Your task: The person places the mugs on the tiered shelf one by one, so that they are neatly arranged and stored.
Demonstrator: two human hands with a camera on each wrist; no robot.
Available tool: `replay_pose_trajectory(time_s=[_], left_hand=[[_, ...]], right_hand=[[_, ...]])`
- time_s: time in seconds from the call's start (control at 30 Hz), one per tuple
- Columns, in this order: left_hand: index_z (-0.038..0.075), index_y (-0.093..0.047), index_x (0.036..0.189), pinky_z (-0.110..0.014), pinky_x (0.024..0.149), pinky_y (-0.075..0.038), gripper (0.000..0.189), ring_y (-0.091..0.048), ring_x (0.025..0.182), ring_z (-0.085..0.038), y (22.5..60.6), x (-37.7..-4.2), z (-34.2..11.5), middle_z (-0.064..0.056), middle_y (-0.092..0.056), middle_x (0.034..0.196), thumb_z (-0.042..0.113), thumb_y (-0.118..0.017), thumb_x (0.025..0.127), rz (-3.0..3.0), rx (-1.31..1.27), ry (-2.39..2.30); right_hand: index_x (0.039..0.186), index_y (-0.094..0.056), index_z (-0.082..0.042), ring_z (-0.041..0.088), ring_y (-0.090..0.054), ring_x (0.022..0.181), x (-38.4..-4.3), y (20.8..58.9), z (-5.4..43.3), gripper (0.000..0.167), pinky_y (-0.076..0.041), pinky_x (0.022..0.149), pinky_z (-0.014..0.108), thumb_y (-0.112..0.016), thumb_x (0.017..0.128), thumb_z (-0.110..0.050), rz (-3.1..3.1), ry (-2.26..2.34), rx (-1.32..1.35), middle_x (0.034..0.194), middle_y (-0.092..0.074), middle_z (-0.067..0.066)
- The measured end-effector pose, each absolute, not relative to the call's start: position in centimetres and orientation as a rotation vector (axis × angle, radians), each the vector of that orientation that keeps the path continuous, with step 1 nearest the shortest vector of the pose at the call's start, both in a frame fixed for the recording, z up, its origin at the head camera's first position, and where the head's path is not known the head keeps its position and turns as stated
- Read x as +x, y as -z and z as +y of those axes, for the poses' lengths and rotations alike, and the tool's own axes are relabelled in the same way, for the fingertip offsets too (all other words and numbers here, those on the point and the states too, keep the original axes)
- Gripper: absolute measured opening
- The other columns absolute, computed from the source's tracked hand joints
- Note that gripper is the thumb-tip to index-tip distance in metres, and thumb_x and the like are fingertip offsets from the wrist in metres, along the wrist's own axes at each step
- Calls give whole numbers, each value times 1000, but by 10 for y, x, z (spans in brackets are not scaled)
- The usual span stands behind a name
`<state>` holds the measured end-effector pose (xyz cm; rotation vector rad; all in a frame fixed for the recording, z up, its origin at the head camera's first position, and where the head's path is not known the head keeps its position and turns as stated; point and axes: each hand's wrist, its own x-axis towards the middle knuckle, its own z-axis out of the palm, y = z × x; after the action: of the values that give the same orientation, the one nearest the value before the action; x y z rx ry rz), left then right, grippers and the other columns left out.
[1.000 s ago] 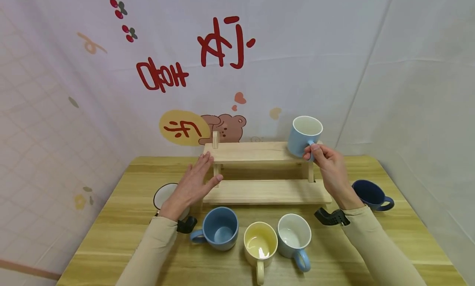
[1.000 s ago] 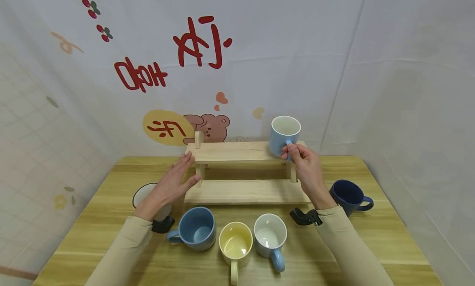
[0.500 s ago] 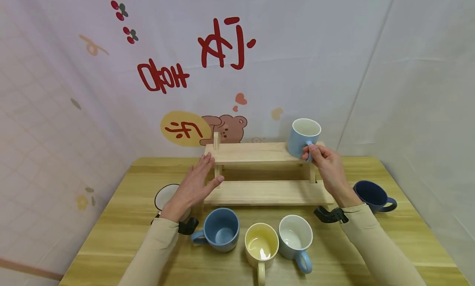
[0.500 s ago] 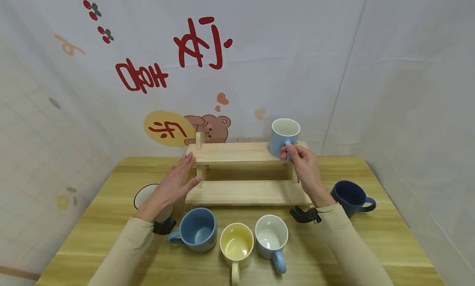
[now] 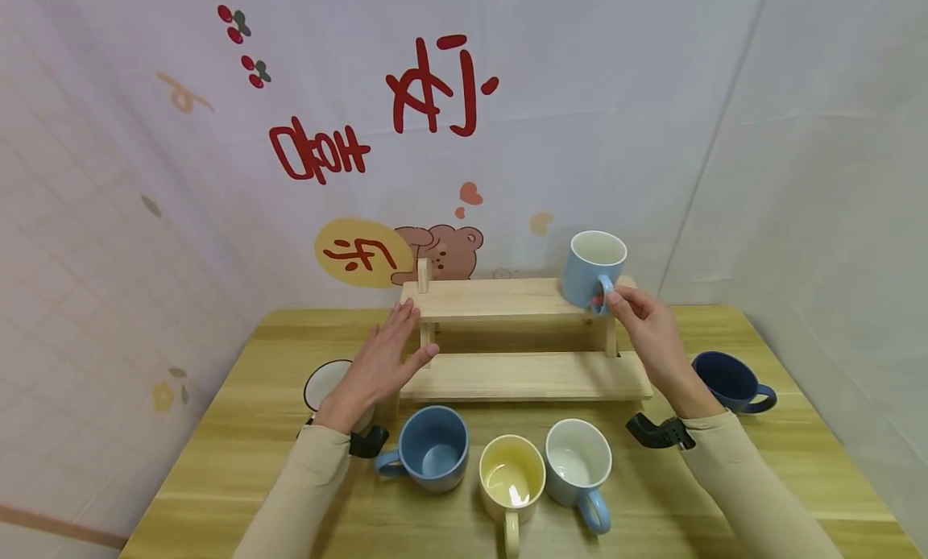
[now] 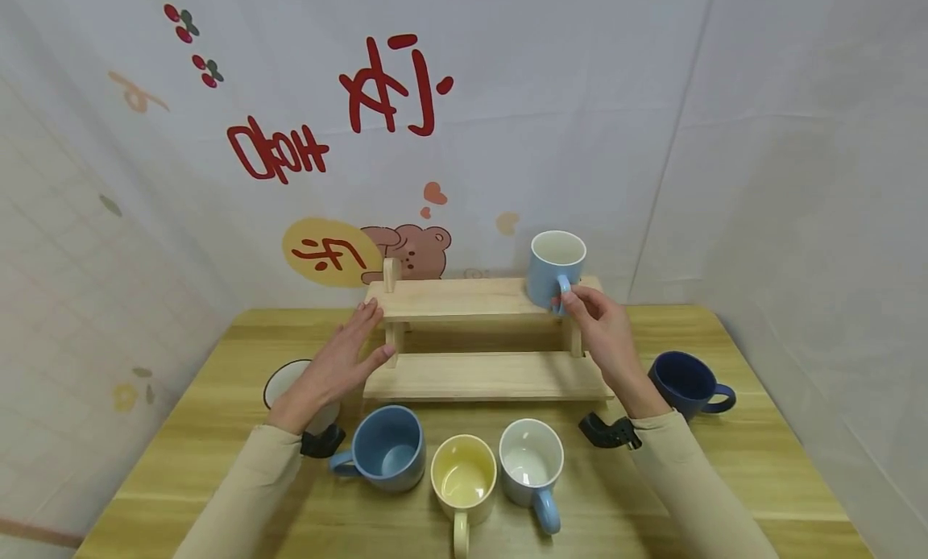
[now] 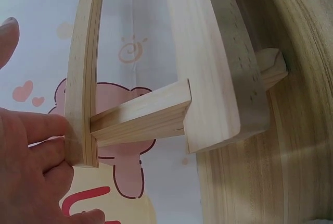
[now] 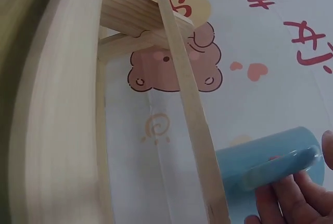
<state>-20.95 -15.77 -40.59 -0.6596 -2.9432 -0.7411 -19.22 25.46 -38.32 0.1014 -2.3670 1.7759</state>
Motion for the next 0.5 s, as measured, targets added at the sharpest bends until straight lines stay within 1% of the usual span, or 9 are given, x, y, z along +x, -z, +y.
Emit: replay_pose_trajectory(time_s=[0.07, 0.13, 0.2, 0.23, 0.3, 0.37, 0.43, 0.5], left_hand=[[3, -29, 162, -63, 124, -10, 86, -9, 159, -31, 405, -210, -157, -10, -13, 173, 62, -49, 103, -2948, -668, 735], [3, -29, 162, -63, 124, -10, 87, -9, 159, -31, 404, -210, -157, -10, -12, 173, 62, -49, 103, -2952, -676, 736], [3, -28, 162, -63, 123, -10, 87, -9, 159, -31, 404, -211, -158, -11, -12, 173, 62, -49, 103, -2956, -682, 738], [3, -28, 163, -63, 124, -10, 87, -9, 159, -31, 404, -211, -158, -10, -12, 173, 62, -48, 103, -2959, -683, 740], [3, -27, 163, -62, 124, -10, 87, -9, 159, -31, 405, -211, -158, -11, -12, 173, 63, -48, 103, -2966, -682, 736], [3, -26, 163, -61, 124, -9, 88, -8, 159, -30, 406, -211, -158, -10, -11, 173, 63, -47, 103, -2978, -673, 732], [4, -25, 164, -61, 125, -9, 88, -7, 159, -30, 406, -211, -158, -10, -11, 173, 64, -46, 103, -2983, -663, 736], [4, -24, 164, -61, 125, -8, 89, -7, 160, -30, 406, -212, -157, -10, -10, 173, 65, -46, 103, -2982, -660, 741]], right_hand=[[144, -56, 1, 14, -55, 129, -185, 383, 257, 55, -41, 114, 43, -56, 108, -40, -2401, -1709, 100, 130, -68, 4], [150, -51, -2, 22, -52, 136, -178, 382, 260, 57, -43, 112, 32, -55, 108, -40, -2437, -1645, 95, 142, -62, 10], [153, -49, -5, 30, -48, 141, -170, 383, 262, 57, -44, 108, 22, -55, 108, -40, -2476, -1586, 99, 150, -55, 14], [154, -48, -6, 34, -46, 143, -165, 384, 264, 57, -43, 106, 19, -54, 109, -40, -2492, -1562, 102, 153, -53, 15], [153, -49, -7, 34, -48, 141, -157, 386, 267, 55, -41, 97, 8, -54, 109, -40, -2509, -1517, 121, 152, -54, 13], [152, -52, -9, 35, -50, 140, -148, 388, 270, 53, -40, 93, 5, -53, 109, -40, -2532, -1461, 130, 152, -55, 11], [151, -54, -11, 35, -52, 137, -140, 391, 273, 51, -40, 92, 4, -53, 109, -40, -2553, -1402, 136, 151, -56, 10], [150, -55, -13, 31, -55, 134, -130, 392, 276, 48, -40, 92, 4, -53, 109, -39, -2578, -1339, 143, 150, -57, 9]])
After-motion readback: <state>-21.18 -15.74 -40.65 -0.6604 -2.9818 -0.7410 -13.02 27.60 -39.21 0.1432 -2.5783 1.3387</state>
